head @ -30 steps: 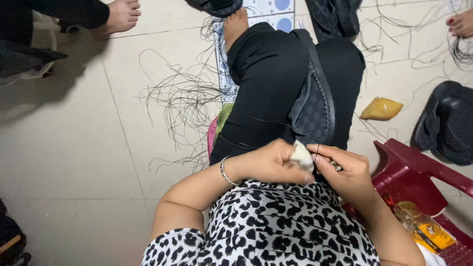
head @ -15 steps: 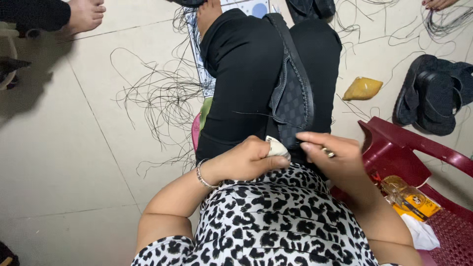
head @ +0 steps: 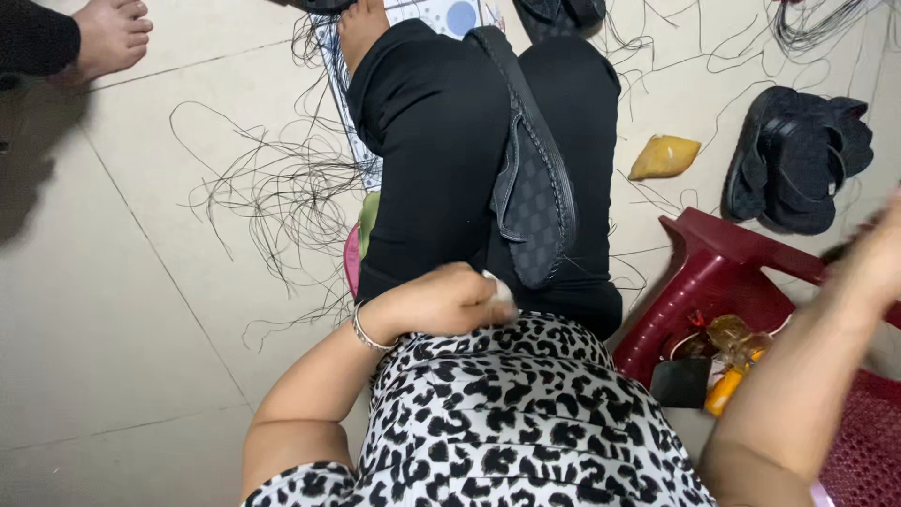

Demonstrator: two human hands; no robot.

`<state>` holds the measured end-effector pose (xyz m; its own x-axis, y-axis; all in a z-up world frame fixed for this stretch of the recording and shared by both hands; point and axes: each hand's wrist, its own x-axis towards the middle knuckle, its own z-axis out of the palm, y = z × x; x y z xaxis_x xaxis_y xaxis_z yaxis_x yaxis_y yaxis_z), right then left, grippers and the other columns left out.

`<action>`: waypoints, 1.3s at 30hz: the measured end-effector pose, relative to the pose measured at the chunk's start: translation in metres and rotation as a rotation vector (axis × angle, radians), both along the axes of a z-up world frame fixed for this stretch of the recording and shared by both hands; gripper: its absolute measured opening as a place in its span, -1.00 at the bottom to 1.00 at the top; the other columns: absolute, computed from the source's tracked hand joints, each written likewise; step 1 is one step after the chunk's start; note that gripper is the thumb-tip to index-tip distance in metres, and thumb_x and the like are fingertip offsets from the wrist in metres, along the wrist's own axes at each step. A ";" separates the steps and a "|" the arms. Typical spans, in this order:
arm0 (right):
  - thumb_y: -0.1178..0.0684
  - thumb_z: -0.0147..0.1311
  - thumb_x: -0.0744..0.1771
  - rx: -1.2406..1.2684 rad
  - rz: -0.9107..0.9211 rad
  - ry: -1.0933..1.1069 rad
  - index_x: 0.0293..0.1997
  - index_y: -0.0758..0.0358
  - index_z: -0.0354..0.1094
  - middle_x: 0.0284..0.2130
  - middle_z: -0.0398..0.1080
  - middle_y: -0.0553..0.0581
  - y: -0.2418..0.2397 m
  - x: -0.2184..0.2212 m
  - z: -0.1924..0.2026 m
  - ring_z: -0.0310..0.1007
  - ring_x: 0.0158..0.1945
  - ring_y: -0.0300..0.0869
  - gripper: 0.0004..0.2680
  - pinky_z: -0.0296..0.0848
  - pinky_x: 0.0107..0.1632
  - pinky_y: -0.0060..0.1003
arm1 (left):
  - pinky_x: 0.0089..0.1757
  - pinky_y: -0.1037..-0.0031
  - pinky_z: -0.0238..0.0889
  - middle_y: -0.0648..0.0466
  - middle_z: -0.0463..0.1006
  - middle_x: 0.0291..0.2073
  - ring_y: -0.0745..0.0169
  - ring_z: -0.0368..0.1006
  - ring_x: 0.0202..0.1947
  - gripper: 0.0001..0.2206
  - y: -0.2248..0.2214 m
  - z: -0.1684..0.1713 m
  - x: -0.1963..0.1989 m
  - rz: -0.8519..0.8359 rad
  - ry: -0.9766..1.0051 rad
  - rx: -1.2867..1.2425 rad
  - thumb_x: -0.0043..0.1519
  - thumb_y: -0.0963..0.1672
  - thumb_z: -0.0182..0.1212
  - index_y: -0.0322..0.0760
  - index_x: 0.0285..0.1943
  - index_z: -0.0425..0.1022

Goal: The person stitches a black shoe sole using a needle and black thread while sitting on the floor.

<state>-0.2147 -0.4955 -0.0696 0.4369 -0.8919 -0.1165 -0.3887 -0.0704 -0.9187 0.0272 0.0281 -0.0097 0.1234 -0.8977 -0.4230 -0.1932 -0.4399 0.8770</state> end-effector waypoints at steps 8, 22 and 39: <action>0.07 0.09 0.38 -0.088 1.361 0.236 -0.13 0.29 0.36 -0.52 0.26 0.00 0.274 0.130 0.109 0.23 -0.47 -0.26 -0.89 0.29 -0.35 -0.36 | -0.15 0.51 0.40 -0.07 0.50 0.19 0.35 0.40 -0.37 -0.69 -0.032 0.035 0.051 0.944 0.218 -0.585 0.51 -0.05 -0.06 -0.35 0.26 0.38; -0.03 -0.13 0.45 0.731 0.628 -0.228 -0.46 0.23 0.17 -0.58 0.26 0.23 0.265 0.145 0.065 0.00 -0.71 -0.33 -0.72 0.07 -0.69 -0.47 | -0.52 0.55 -0.16 0.22 0.03 -0.53 0.44 -0.07 -0.55 -0.71 -0.010 -0.026 0.067 1.235 0.599 -0.711 0.41 0.00 0.07 -0.29 0.04 0.48; 0.24 0.02 0.39 -0.386 1.364 0.395 0.36 -0.04 0.31 -0.12 0.47 0.20 0.231 0.125 0.134 0.46 -0.20 -0.11 -0.64 0.42 -0.32 -0.29 | -0.11 -0.04 0.27 -0.20 0.42 0.06 -0.29 0.35 -0.03 -0.71 0.139 -0.067 0.093 0.855 -1.102 0.688 0.35 -0.03 0.33 -0.41 -0.08 0.61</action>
